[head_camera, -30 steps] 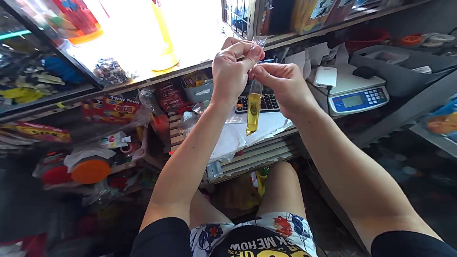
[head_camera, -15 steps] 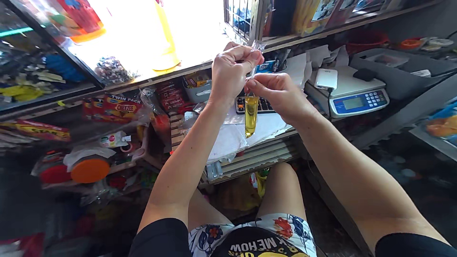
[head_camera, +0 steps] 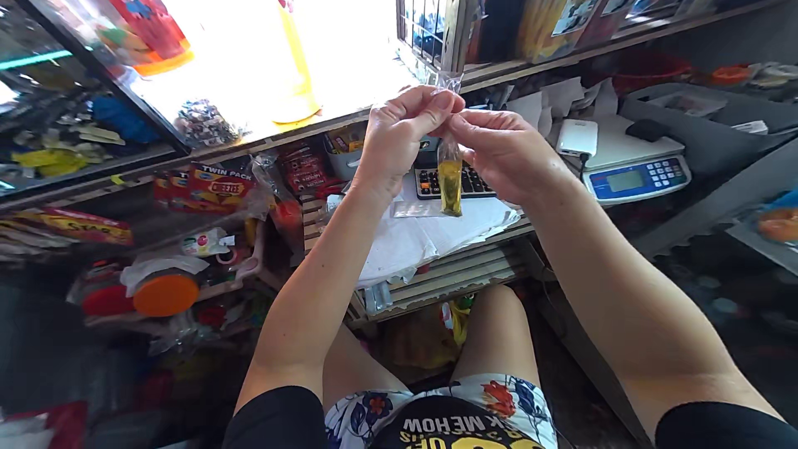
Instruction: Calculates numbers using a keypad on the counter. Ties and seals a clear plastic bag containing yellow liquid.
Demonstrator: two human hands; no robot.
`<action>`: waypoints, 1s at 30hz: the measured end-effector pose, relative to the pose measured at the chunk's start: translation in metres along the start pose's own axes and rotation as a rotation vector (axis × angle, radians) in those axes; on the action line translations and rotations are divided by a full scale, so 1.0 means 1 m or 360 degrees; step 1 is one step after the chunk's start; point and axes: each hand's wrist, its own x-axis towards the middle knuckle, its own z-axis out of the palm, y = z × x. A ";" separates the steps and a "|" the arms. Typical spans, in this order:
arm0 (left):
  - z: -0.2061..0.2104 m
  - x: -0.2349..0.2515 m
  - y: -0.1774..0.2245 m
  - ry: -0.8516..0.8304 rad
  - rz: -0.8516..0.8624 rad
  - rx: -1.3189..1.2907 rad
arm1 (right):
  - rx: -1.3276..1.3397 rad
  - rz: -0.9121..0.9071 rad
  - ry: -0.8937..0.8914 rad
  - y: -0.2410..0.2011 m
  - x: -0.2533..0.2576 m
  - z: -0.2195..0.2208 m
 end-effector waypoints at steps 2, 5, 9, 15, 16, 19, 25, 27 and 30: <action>0.000 0.000 0.000 -0.0003 0.0011 -0.0015 | -0.0013 -0.0025 0.0039 -0.001 0.001 0.000; 0.005 0.000 0.000 0.0102 0.0060 0.0070 | -0.0224 -0.0189 0.0103 0.003 0.000 0.003; 0.009 0.002 0.005 0.0329 0.0106 0.0221 | -0.0369 -0.0262 0.0088 0.008 -0.008 0.013; 0.004 0.002 0.000 0.0378 0.0101 0.0171 | -0.0397 -0.0189 -0.0028 0.008 -0.013 0.019; 0.002 0.001 -0.003 0.0334 0.0086 0.0095 | -0.0389 -0.0198 -0.0067 0.009 -0.013 0.018; -0.012 -0.013 -0.023 0.0041 -0.0042 -0.0208 | -0.0285 -0.0272 -0.0120 0.010 -0.017 0.014; 0.002 -0.106 -0.086 -0.0646 -0.0975 -0.1299 | 0.0159 -0.0174 -0.0049 -0.001 -0.020 0.005; 0.008 -0.122 -0.090 -0.0712 -0.1013 -0.1702 | 0.0239 -0.0075 -0.0025 0.000 -0.024 0.002; 0.010 -0.133 -0.084 -0.0422 -0.0861 -0.1536 | 0.0279 0.0002 -0.0002 0.002 -0.030 -0.002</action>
